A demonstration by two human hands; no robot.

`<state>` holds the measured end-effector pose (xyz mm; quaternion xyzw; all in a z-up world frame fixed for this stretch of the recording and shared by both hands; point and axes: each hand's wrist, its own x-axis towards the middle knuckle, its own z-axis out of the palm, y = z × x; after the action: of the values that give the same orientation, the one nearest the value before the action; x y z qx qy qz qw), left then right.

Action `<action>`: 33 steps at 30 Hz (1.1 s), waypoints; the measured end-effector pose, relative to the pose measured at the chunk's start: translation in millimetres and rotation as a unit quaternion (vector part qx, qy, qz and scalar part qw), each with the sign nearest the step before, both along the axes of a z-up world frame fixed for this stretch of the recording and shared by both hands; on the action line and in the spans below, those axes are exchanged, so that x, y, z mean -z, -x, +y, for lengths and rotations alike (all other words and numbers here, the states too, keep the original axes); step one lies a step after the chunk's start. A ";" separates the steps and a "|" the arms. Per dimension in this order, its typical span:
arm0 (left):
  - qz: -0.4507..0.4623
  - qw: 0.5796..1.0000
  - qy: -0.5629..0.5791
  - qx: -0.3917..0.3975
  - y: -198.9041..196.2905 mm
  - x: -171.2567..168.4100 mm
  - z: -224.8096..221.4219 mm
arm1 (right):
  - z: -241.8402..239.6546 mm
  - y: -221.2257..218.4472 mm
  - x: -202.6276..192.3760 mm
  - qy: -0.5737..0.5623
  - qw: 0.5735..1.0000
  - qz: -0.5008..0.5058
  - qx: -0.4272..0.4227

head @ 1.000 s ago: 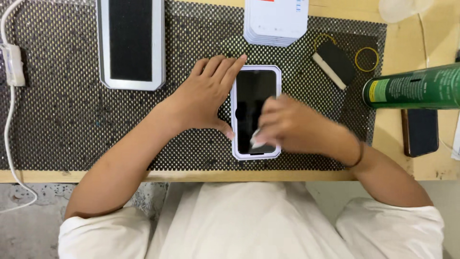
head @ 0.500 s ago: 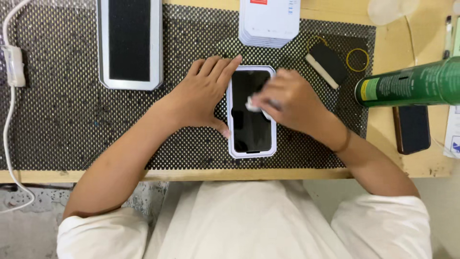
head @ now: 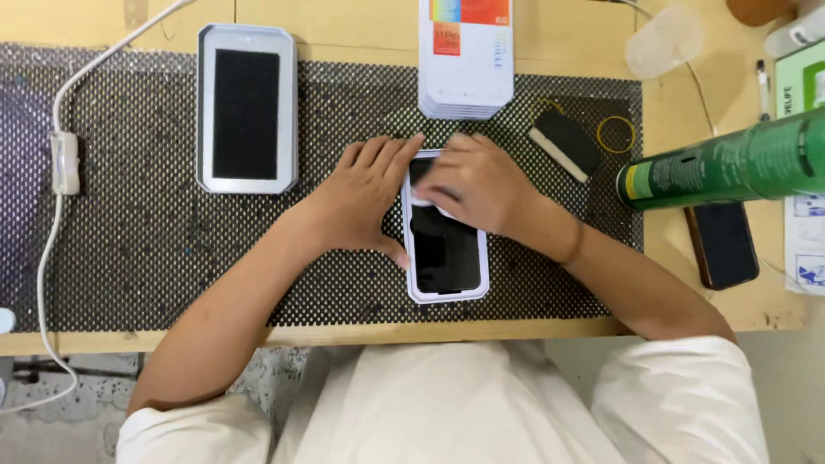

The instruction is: The person takes a phone screen from a tray, wipes it with a cloth using cleaning fluid from a spray can, and places the cleaned screen back into the tray.

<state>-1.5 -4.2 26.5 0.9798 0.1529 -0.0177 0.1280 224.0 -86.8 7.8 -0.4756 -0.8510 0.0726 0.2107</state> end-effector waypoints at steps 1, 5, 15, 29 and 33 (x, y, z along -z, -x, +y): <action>0.002 1.000 0.002 0.000 -0.1 -1.1 -0.1 | 8.8 5.0 7.1 -0.046 0.998 -0.012 0.039; 0.004 1.000 0.007 -0.007 -0.5 -2.4 0.7 | 3.7 -11.8 4.2 -0.101 0.985 -0.069 0.119; -0.008 1.000 -0.008 -0.005 0.3 5.6 1.1 | -79.5 1.1 -29.1 0.140 0.985 -0.003 -0.105; -0.078 0.882 -0.168 -0.434 35.4 -3.2 56.4 | -44.0 -68.9 -6.5 -0.097 0.964 -0.108 0.223; 0.008 0.869 -0.090 -0.487 42.1 7.7 66.6 | -48.6 -60.1 -8.0 -0.075 0.969 -0.071 0.225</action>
<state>-43.7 62.4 18.8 0.7883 0.6123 0.0526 0.0304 284.1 -135.4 15.8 -0.6416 -0.7380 -0.0741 0.1957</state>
